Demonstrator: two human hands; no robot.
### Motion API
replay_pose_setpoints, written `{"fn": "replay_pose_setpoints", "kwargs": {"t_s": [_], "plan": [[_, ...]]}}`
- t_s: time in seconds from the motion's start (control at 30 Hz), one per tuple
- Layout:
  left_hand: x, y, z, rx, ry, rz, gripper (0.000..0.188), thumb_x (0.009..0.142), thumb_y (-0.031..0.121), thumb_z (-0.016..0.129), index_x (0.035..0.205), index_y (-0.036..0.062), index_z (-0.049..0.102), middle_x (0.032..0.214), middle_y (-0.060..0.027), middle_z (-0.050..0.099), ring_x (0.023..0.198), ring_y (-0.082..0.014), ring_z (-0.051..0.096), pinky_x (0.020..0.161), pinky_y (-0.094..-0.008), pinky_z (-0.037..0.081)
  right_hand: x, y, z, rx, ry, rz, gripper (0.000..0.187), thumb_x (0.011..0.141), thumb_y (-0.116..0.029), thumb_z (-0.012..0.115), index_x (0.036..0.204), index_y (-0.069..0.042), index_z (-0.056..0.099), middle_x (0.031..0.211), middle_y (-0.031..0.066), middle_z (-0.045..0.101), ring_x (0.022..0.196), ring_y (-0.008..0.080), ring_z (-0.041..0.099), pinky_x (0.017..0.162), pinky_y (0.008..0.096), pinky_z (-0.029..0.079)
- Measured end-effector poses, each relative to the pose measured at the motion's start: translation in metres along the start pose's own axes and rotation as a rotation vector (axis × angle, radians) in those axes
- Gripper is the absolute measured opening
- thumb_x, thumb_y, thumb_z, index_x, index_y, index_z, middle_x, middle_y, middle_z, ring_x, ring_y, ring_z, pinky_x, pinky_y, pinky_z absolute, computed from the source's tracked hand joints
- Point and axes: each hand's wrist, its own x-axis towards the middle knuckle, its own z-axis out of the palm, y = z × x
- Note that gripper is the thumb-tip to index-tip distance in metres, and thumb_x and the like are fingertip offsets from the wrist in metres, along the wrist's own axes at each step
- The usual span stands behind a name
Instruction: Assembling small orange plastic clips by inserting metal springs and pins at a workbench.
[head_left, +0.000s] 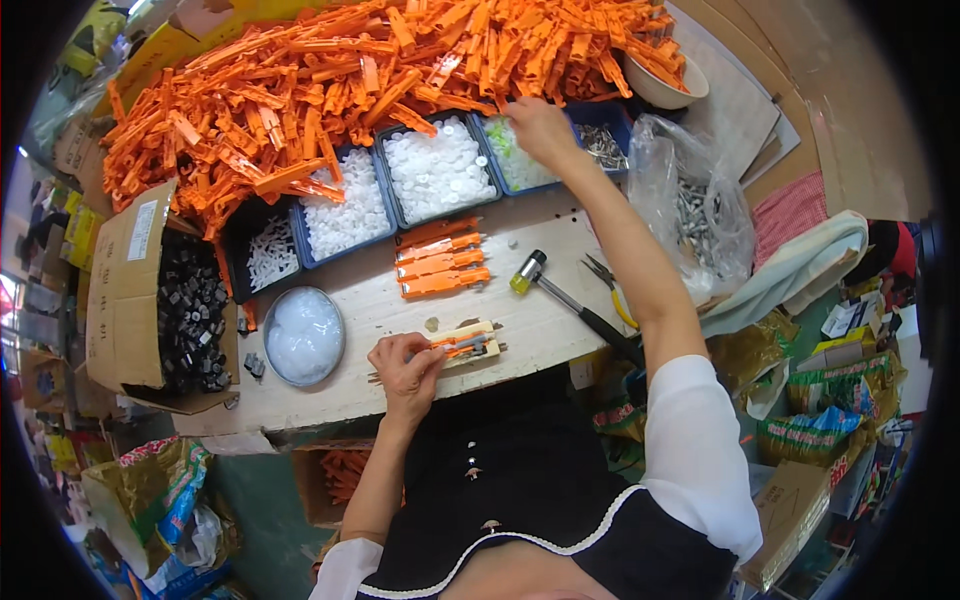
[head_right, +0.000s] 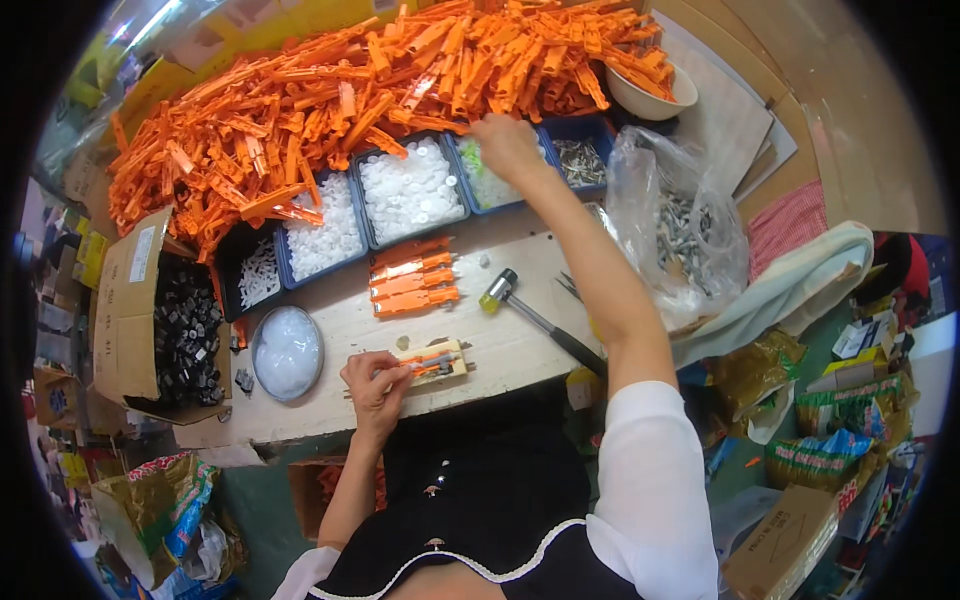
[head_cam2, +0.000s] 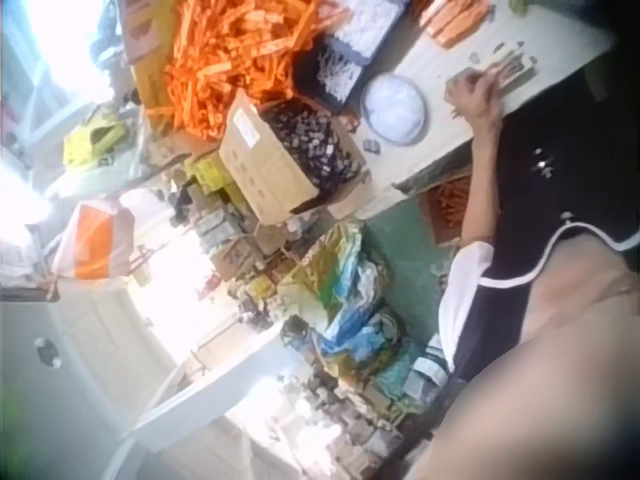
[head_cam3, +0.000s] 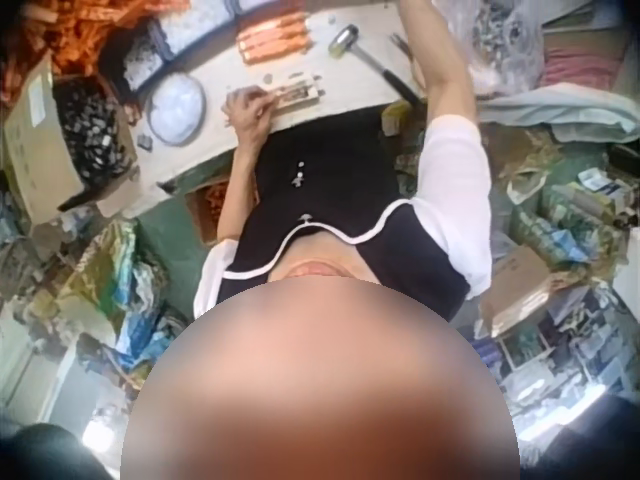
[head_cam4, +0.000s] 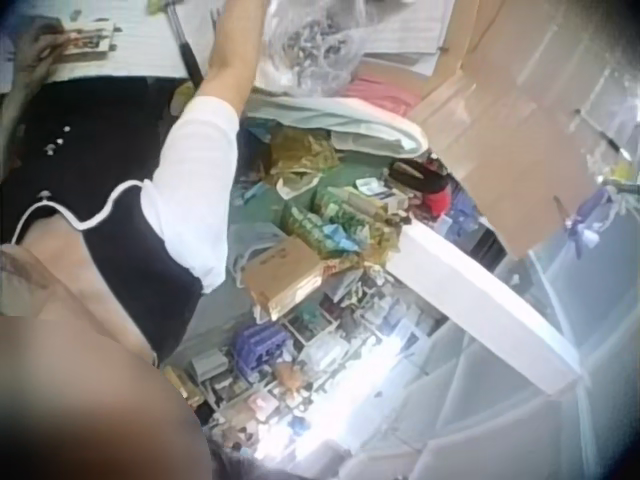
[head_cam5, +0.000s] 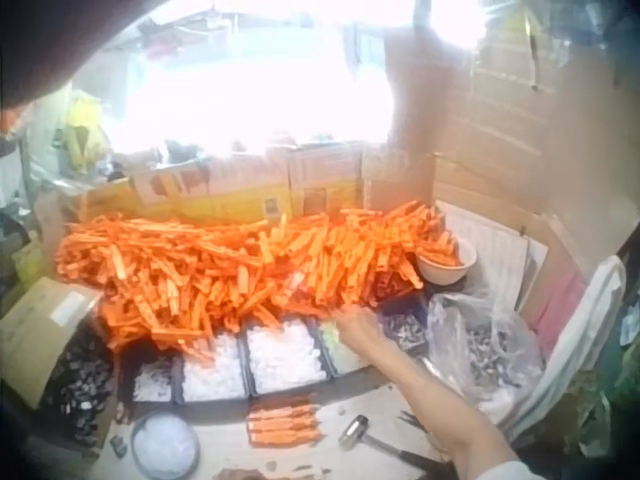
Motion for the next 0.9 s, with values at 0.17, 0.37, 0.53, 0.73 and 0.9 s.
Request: {"fn": "replay_pose_setpoints", "kwargs": {"t_s": [0.17,0.37,0.53,0.73,0.9], "plan": [[-0.003,-0.003,0.001,-0.004,0.003,-0.014,0.013,0.066,0.009,0.070,0.076,0.0147,0.064,0.083,0.0009,0.055,0.083,-0.0180,0.046,0.075,-0.0325,0.027,0.042,-0.046,0.000,-0.181,0.239,-0.162,0.018,0.070,-0.003,0.053,0.084,-0.009,0.063,0.088,0.0054,0.058,0.091,0.0252,0.053,0.079,0.0413,0.038],[-0.005,-0.004,0.000,-0.015,0.006,-0.017,0.012,0.067,0.010,0.069,0.076,0.0150,0.064,0.083,0.0008,0.054,0.082,-0.0183,0.046,0.076,-0.0341,0.027,0.080,0.006,-0.018,-0.538,0.213,-0.077,0.021,0.072,-0.008,0.055,0.088,-0.019,0.063,0.101,0.0033,0.054,0.105,0.0205,0.043,0.081,0.0472,0.032],[-0.009,-0.003,-0.001,-0.026,0.002,-0.021,0.010,0.068,0.011,0.068,0.076,0.0155,0.064,0.083,0.0011,0.054,0.083,-0.0186,0.046,0.078,-0.0354,0.027,0.065,-0.008,-0.030,-0.486,0.270,-0.358,0.011,0.076,-0.015,0.058,0.086,-0.018,0.061,0.094,0.0028,0.057,0.100,0.0197,0.049,0.083,0.0489,0.028],[-0.009,-0.003,-0.001,0.017,0.013,-0.028,0.009,0.067,0.013,0.069,0.074,0.0135,0.063,0.084,-0.0010,0.054,0.082,-0.0196,0.046,0.074,-0.0337,0.028,0.002,-0.088,-0.030,0.266,-0.063,-0.158,0.023,0.084,-0.028,0.054,0.083,-0.007,0.048,0.073,0.0166,0.059,0.072,0.0340,0.056,0.068,0.0448,0.038],[-0.003,-0.008,-0.007,-0.124,0.029,-0.093,0.029,0.067,0.015,0.070,0.094,0.0078,0.062,0.096,-0.0063,0.054,0.091,-0.0216,0.048,0.081,-0.0329,0.030,-0.096,-0.134,-0.037,0.585,-0.287,-0.124,0.034,0.089,-0.036,0.045,0.094,-0.003,0.050,0.088,0.0180,0.056,0.081,0.0349,0.055,0.067,0.0404,0.042]]}}
